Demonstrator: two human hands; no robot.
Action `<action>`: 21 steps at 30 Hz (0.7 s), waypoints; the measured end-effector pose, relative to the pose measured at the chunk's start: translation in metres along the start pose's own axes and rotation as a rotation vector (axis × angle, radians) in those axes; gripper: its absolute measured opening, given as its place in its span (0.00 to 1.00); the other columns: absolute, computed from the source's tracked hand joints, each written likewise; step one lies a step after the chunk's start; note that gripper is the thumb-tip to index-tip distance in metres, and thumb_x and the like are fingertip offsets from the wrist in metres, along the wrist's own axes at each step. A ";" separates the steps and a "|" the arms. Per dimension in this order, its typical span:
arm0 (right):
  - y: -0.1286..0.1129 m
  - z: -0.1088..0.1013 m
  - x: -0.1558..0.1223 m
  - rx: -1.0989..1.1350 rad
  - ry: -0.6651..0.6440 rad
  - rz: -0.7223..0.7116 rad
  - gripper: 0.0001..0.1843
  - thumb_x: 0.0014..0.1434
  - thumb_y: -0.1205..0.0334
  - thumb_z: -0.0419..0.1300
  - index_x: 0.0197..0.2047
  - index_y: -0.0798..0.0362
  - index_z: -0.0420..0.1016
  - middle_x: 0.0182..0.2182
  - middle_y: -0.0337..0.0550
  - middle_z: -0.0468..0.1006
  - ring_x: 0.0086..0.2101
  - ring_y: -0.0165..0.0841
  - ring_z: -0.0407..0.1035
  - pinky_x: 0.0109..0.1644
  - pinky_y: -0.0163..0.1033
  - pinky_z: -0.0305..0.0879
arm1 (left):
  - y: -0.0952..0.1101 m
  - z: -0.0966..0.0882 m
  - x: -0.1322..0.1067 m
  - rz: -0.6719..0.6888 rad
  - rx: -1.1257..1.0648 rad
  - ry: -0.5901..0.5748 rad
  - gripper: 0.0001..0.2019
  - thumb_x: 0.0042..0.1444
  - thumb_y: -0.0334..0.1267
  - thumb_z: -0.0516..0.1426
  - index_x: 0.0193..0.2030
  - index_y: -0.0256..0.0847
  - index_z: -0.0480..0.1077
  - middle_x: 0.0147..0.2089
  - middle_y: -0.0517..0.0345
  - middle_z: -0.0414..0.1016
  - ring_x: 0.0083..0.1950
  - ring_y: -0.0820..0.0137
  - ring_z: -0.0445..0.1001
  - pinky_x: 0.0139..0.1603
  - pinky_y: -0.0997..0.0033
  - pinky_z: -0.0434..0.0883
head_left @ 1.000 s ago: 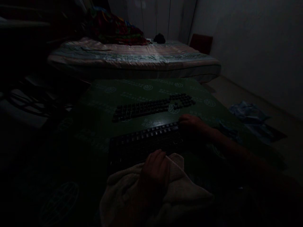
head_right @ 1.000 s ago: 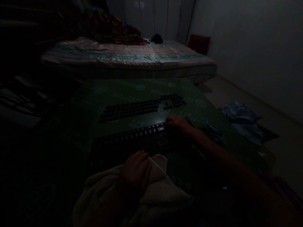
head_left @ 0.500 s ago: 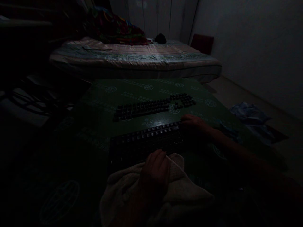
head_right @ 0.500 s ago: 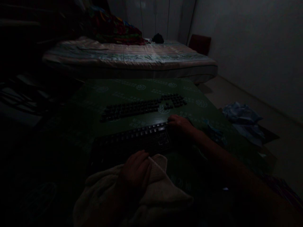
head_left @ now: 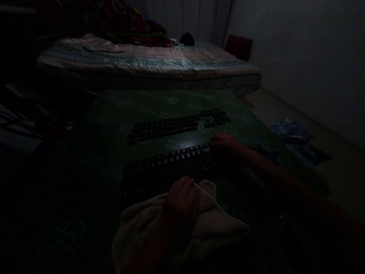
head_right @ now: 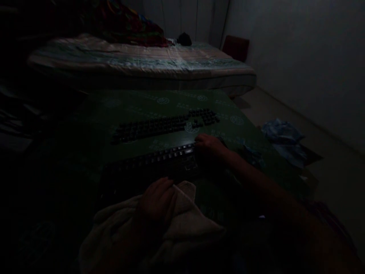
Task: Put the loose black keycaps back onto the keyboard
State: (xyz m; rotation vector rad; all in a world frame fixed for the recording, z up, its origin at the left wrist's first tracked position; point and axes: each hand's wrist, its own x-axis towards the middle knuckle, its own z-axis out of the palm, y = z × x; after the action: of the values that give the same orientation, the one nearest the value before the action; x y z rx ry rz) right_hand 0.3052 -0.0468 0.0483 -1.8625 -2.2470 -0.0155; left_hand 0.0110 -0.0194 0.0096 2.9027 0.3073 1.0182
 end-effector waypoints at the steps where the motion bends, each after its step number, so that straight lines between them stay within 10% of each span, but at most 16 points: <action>1: 0.000 -0.001 0.000 -0.002 -0.010 0.006 0.09 0.60 0.66 0.56 0.40 0.56 0.76 0.44 0.52 0.73 0.43 0.37 0.66 0.45 0.39 0.63 | 0.000 0.000 0.001 -0.008 -0.001 0.006 0.05 0.58 0.30 0.55 0.39 0.31 0.71 0.46 0.43 0.75 0.51 0.55 0.71 0.51 0.54 0.73; 21: -0.002 -0.004 0.004 -0.067 -0.077 0.034 0.10 0.60 0.67 0.54 0.38 0.58 0.77 0.43 0.51 0.74 0.43 0.36 0.65 0.44 0.38 0.59 | -0.003 -0.003 0.009 0.038 0.001 -0.010 0.04 0.58 0.29 0.55 0.39 0.32 0.69 0.45 0.43 0.75 0.50 0.56 0.72 0.50 0.54 0.73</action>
State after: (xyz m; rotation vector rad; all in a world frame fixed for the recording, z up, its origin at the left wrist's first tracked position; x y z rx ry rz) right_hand 0.3035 -0.0437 0.0535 -1.9669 -2.2920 -0.0136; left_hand 0.0159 -0.0150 0.0168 2.9240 0.2537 1.0082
